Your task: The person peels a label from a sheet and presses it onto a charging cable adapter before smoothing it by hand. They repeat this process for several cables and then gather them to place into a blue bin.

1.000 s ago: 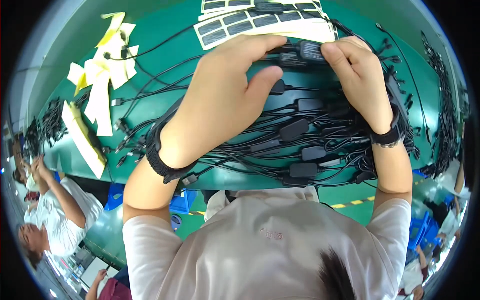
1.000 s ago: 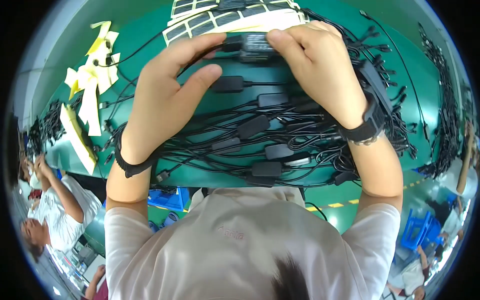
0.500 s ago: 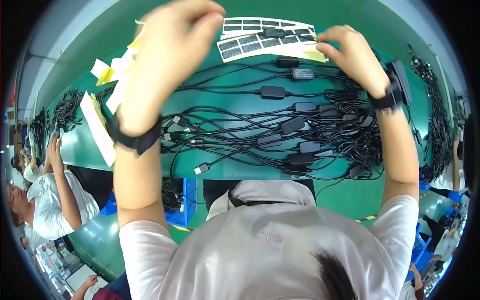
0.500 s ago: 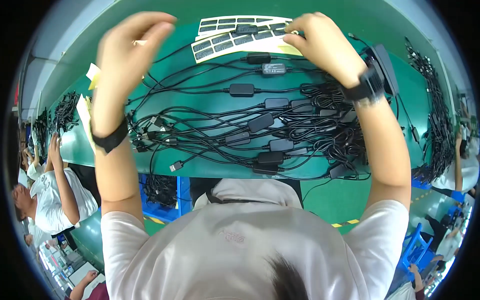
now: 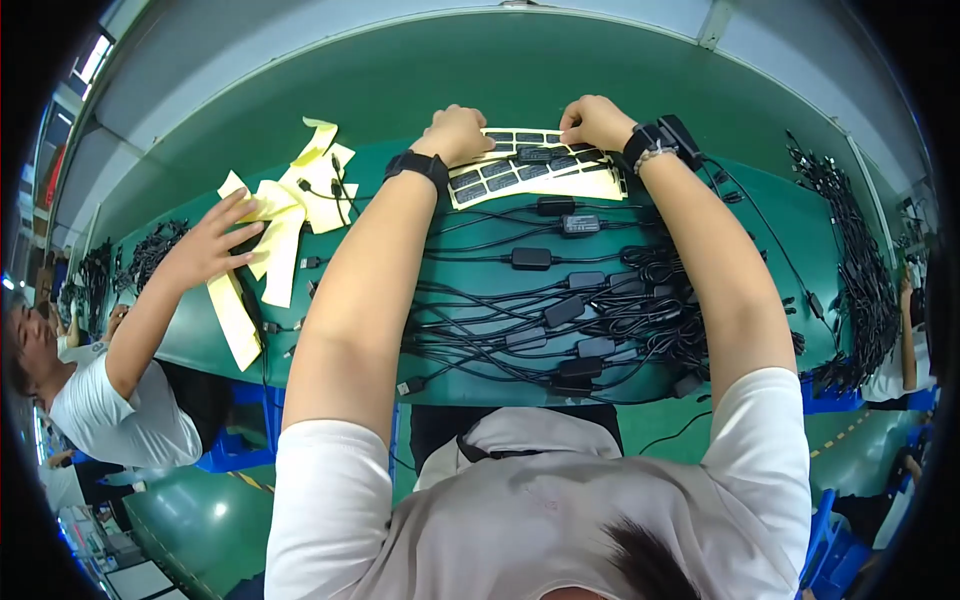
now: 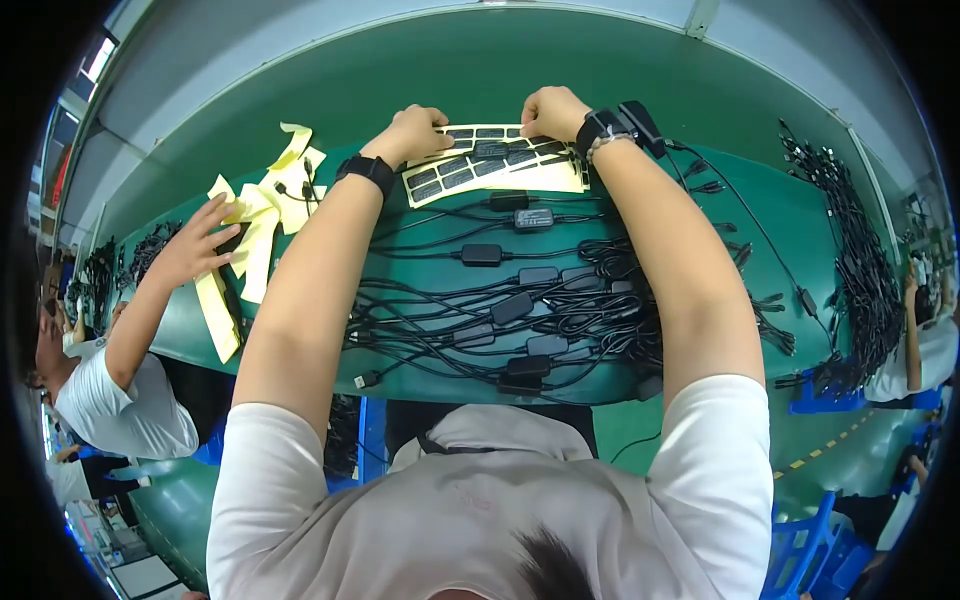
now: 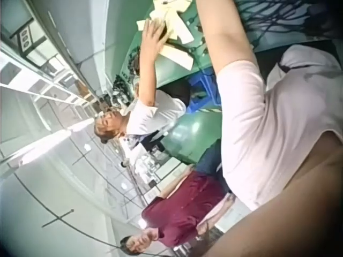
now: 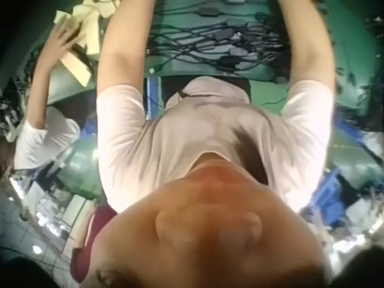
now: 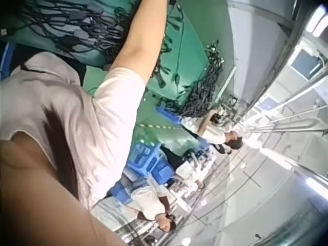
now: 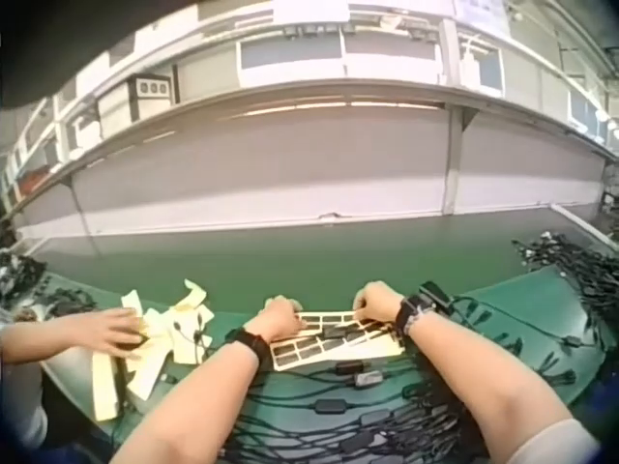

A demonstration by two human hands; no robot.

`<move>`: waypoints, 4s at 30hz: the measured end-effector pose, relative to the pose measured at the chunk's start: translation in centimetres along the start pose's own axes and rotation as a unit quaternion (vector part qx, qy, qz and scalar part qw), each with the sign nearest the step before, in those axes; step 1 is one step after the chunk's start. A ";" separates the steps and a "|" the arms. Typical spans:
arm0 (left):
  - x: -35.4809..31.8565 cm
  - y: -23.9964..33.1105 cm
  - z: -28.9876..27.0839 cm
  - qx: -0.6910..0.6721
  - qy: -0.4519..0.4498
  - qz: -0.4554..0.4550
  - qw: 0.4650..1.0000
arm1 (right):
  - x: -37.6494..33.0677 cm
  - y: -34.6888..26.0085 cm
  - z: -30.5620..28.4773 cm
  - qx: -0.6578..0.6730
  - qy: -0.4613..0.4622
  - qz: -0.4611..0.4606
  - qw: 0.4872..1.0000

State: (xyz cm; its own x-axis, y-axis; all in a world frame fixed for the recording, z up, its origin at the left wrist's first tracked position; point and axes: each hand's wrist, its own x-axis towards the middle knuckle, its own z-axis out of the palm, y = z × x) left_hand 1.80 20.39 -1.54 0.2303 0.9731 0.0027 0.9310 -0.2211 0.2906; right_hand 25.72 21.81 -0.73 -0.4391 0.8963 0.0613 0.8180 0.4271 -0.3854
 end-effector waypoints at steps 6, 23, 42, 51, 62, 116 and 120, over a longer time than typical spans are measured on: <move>0.6 -1.1 -1.4 -0.121 -0.005 0.027 0.992 | 0.0 0.0 -0.3 0.090 -0.003 0.039 0.995; -2.7 1.3 -7.4 -0.191 0.128 0.086 0.969 | -1.0 -1.7 -4.1 0.250 0.177 0.011 0.952; -17.7 -1.2 -10.7 -0.370 -0.084 -0.037 0.925 | -14.8 -10.1 -5.3 0.506 0.078 0.012 0.859; -17.7 7.9 -8.6 -0.199 0.095 0.211 0.952 | -15.3 -13.7 -3.7 0.535 0.050 0.014 0.843; -17.5 7.2 -5.9 -0.474 -0.101 0.115 0.867 | -16.9 -14.2 -2.0 0.323 0.158 -0.080 0.930; -16.0 2.8 -8.4 -0.300 0.039 0.047 0.952 | -16.9 -13.2 -3.6 0.194 0.196 -0.138 0.951; -15.6 2.2 -8.7 -0.205 -0.113 0.047 0.971 | -16.0 -11.8 -0.4 0.199 0.085 0.001 0.976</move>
State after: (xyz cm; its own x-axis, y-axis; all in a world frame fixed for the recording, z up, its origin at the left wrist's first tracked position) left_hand -2.23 5.26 7.38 0.4085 0.9005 -0.1491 0.7225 -0.2192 0.6557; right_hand 23.26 2.49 3.16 -0.3412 0.9186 0.1994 0.5954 0.3753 -0.7104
